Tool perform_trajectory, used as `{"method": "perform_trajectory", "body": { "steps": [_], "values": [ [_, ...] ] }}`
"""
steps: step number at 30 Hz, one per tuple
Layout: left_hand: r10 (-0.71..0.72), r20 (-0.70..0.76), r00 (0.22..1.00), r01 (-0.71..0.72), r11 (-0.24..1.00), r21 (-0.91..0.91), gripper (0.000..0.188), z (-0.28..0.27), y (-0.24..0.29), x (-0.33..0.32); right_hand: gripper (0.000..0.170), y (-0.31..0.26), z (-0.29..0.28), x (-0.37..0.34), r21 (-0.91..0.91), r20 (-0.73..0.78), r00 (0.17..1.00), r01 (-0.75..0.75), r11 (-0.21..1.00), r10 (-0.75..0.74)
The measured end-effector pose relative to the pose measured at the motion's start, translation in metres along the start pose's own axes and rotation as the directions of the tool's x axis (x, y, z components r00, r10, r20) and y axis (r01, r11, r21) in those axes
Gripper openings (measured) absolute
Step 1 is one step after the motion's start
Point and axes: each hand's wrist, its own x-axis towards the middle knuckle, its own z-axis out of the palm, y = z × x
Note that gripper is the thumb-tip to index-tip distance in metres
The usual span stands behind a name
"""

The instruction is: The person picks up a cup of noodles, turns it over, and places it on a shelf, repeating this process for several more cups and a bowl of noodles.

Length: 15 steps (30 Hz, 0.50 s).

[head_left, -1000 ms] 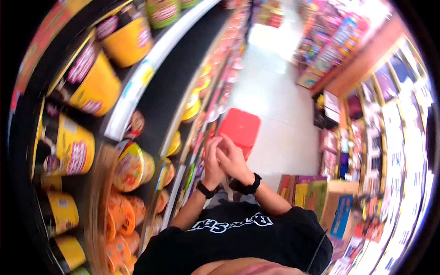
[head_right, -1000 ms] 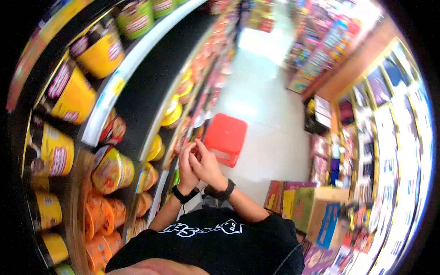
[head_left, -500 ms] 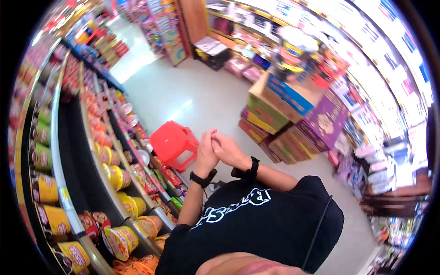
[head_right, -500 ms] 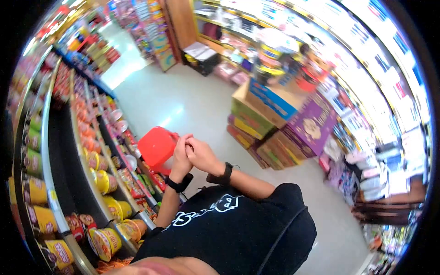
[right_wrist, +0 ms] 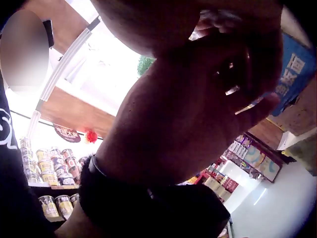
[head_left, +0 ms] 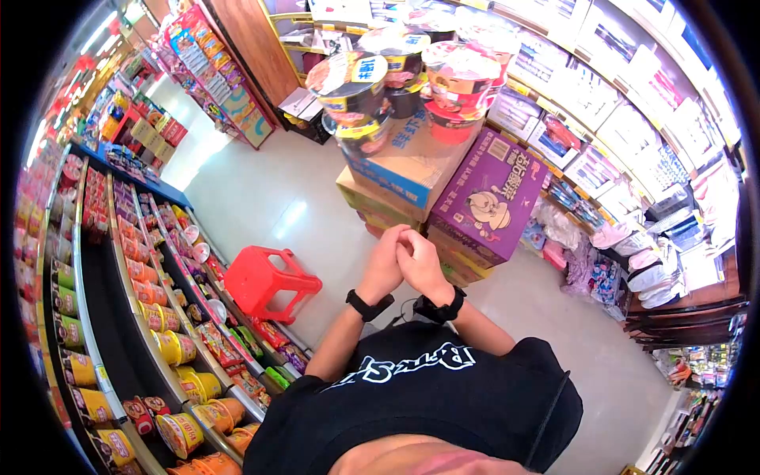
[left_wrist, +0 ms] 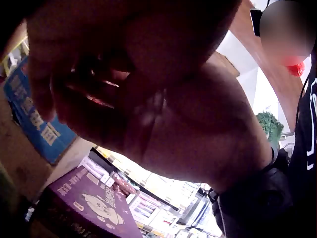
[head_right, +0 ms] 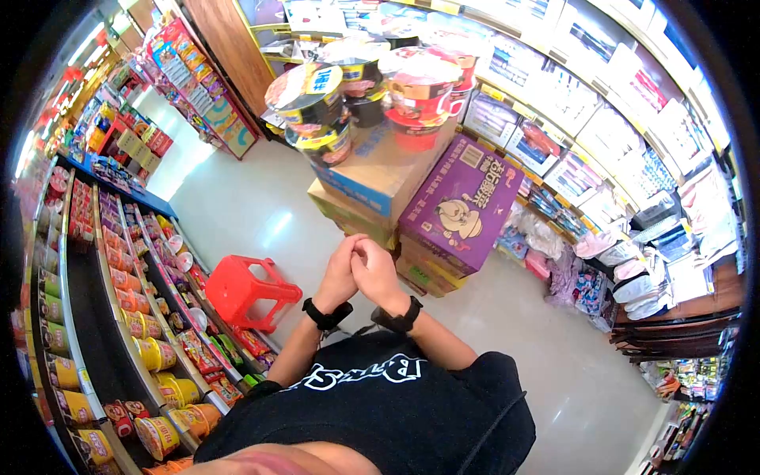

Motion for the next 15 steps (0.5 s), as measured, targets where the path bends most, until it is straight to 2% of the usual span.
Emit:
{"method": "perform_trajectory", "body": {
  "steps": [4,6,7,8,9,11,14,15],
  "values": [
    [0.059,-0.012,0.998,-0.059,0.998,0.018,0.046,0.019,0.016,0.033,0.018,0.000,-0.032,0.026,0.058,-0.026,0.999,0.037,0.998,-0.035],
    [0.064,0.008,0.998,-0.063,0.994,-0.085,0.051,0.018,0.032,0.057,0.022,-0.009,-0.045,0.045,0.069,-0.081,0.992,0.107,0.992,-0.102],
    [0.094,0.025,0.995,-0.093,0.995,-0.020,0.053,0.016,0.034,0.072,0.025,-0.011,-0.051,0.056,0.072,-0.129,0.981,0.156,0.985,-0.146],
    [0.084,0.040,0.996,-0.082,0.996,-0.038,0.054,0.014,0.036,0.086,0.032,-0.016,-0.060,0.065,0.125,-0.130,0.985,0.127,0.984,-0.111],
    [0.075,0.056,0.996,-0.072,0.996,-0.058,0.056,0.011,0.038,0.099,0.033,-0.015,-0.067,0.077,0.180,-0.114,0.986,0.139,0.974,-0.120],
    [0.072,0.089,0.993,-0.070,0.997,-0.033,0.061,0.005,0.047,0.121,0.043,-0.015,-0.083,0.099,0.055,-0.244,0.959,0.160,0.986,-0.142],
    [0.230,0.036,0.973,-0.228,0.972,-0.054,0.072,-0.001,0.059,0.160,0.054,-0.034,-0.100,0.136,0.123,-0.396,0.899,0.252,0.960,-0.185],
    [0.239,0.031,0.970,-0.237,0.969,-0.070,0.072,-0.002,0.060,0.172,0.052,-0.043,-0.108,0.149,0.139,-0.427,0.880,0.292,0.946,-0.209]
  ]
}}
